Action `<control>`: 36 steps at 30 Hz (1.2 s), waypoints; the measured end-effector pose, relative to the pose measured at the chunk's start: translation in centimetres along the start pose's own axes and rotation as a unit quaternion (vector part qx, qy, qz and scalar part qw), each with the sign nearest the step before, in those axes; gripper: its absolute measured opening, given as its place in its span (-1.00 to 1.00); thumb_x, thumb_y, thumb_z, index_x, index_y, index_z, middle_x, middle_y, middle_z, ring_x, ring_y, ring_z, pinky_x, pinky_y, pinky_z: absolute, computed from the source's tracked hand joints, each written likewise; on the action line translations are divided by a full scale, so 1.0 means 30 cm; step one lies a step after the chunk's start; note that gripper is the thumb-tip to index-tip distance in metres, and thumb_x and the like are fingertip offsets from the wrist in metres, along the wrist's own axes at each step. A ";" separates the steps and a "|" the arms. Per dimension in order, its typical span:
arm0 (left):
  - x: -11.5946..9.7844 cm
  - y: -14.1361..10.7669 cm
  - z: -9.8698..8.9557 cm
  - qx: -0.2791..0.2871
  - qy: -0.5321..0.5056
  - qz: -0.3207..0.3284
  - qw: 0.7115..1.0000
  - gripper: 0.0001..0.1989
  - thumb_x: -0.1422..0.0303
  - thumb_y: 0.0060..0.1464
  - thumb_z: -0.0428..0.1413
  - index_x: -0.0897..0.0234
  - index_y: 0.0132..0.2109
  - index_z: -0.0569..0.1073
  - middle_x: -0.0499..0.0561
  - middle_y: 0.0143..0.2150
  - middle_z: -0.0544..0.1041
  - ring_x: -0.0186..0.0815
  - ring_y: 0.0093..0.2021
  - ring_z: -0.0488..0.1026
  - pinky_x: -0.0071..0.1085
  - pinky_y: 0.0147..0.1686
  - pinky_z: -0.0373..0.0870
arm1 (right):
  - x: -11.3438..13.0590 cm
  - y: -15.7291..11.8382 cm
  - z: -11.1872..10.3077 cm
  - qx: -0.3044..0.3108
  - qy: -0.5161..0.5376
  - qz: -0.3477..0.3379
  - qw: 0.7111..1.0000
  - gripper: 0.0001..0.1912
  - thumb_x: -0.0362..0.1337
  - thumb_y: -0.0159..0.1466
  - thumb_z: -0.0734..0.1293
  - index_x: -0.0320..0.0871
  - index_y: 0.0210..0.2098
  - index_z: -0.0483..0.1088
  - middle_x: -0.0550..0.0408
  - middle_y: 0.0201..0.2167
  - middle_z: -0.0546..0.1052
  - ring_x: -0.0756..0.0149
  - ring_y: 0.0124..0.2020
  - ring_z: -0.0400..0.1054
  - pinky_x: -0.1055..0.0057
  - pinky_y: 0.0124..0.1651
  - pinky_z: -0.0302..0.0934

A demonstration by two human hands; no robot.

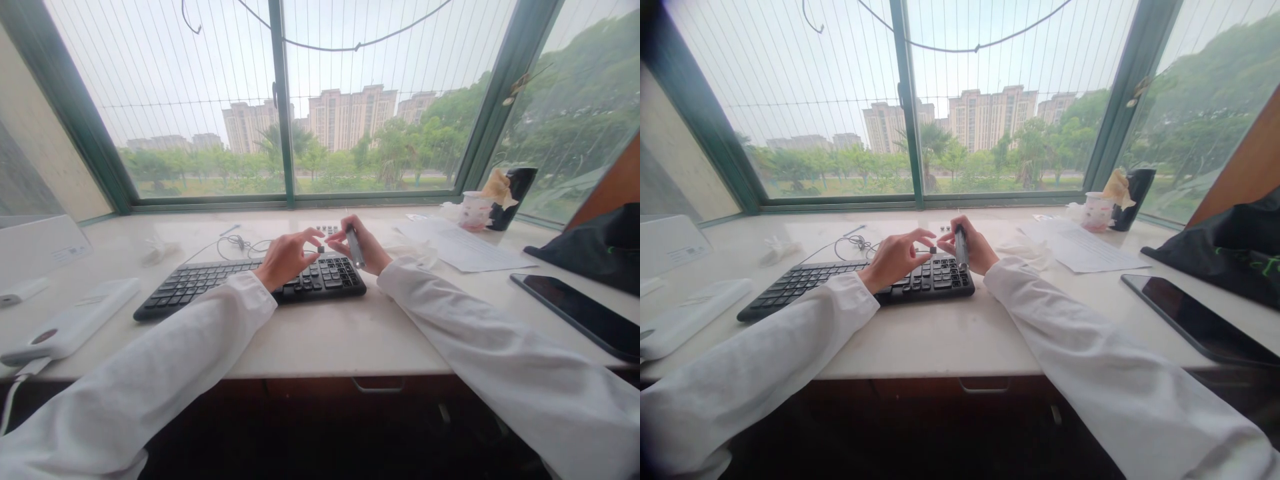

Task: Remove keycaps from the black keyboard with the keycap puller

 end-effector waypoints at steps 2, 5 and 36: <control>-0.006 -0.001 0.002 0.000 0.003 0.005 1.000 -0.70 0.29 0.09 0.17 0.07 0.01 0.42 -0.20 -0.18 0.62 -0.44 -0.49 0.45 -0.47 -0.38 0.31 | 0.004 -0.002 0.012 0.019 0.006 -0.009 1.000 -0.52 -0.02 0.16 0.43 -0.02 -0.23 0.03 0.09 -0.26 0.58 0.26 -0.29 0.47 0.31 -0.26 0.32; -0.011 -0.003 0.006 -0.002 0.007 0.012 1.000 -0.71 0.25 0.10 0.18 0.06 -0.01 0.43 -0.22 -0.20 0.62 -0.44 -0.49 0.45 -0.48 -0.39 0.30 | 0.009 -0.006 0.023 0.038 0.003 -0.013 0.999 -0.49 -0.05 0.12 0.46 -0.02 -0.23 0.05 0.06 -0.23 0.59 0.26 -0.30 0.47 0.30 -0.25 0.34; 0.007 -0.007 0.019 0.014 0.038 -0.005 0.999 -0.68 0.11 0.11 0.19 0.03 -0.01 0.47 -0.15 -0.22 0.64 -0.30 -0.31 0.57 -0.43 -0.32 0.35 | -0.054 -0.004 0.041 0.074 0.065 0.034 0.995 -0.40 0.04 0.04 0.48 -0.02 -0.23 0.02 0.17 -0.32 0.53 0.37 -0.43 0.39 0.37 -0.39 0.31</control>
Point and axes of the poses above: each hand's wrist, its own y-axis towards the middle knuckle, its own z-axis out of the palm, x = y × z, the point moved 8 cm from there along y, towards the middle knuckle
